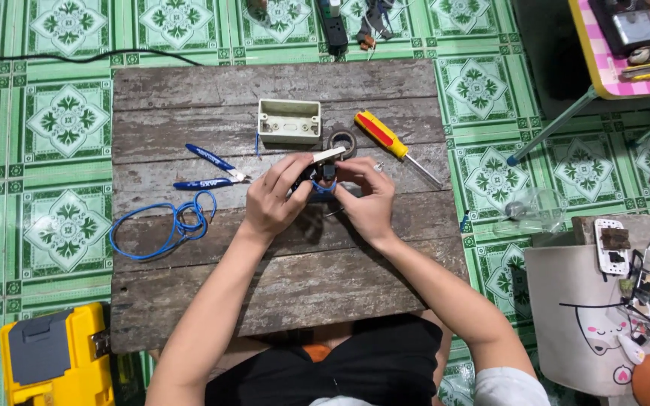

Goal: A person is connecting electrical wires to a switch component using a screwdriver and pliers on a wooden workbench.

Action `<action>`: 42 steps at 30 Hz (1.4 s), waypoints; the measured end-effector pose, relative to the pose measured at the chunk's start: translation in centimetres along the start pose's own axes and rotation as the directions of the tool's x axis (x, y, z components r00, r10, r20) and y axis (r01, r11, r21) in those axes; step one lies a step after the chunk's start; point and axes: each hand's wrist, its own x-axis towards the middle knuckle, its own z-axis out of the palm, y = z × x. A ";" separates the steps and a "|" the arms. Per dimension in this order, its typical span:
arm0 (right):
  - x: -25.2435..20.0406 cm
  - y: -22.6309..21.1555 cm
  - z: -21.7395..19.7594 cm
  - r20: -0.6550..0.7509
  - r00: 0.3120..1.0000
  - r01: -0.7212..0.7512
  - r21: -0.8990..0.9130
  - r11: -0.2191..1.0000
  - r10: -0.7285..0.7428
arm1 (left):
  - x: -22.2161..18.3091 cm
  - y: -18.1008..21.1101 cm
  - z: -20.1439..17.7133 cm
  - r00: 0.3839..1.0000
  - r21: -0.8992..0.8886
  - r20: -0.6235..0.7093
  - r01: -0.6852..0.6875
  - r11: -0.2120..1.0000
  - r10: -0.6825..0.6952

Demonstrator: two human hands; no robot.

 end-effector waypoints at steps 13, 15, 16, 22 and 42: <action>0.4 -0.9 0.3 -0.061 0.998 -0.013 -0.084 0.996 0.008 | -0.6 -0.3 0.0 0.998 0.002 0.061 0.029 1.000 -0.030; 0.6 -1.2 0.1 -0.043 0.999 -0.006 -0.126 0.992 0.001 | -0.6 -0.4 0.0 0.996 0.017 0.077 0.041 0.999 -0.042; 0.7 -1.3 0.0 -0.045 0.999 -0.005 -0.129 0.992 -0.001 | -0.5 -0.4 0.0 0.996 0.013 0.074 0.040 0.999 -0.041; 1.2 -2.0 -0.5 -0.007 0.998 0.067 -0.207 0.976 -0.070 | -1.3 -0.6 0.1 0.987 -0.028 0.137 0.090 0.996 -0.085; 3.1 -1.0 -4.2 0.491 0.857 0.264 -0.678 0.686 0.155 | -2.4 -1.1 -0.6 0.732 -0.191 0.484 0.623 0.759 -0.480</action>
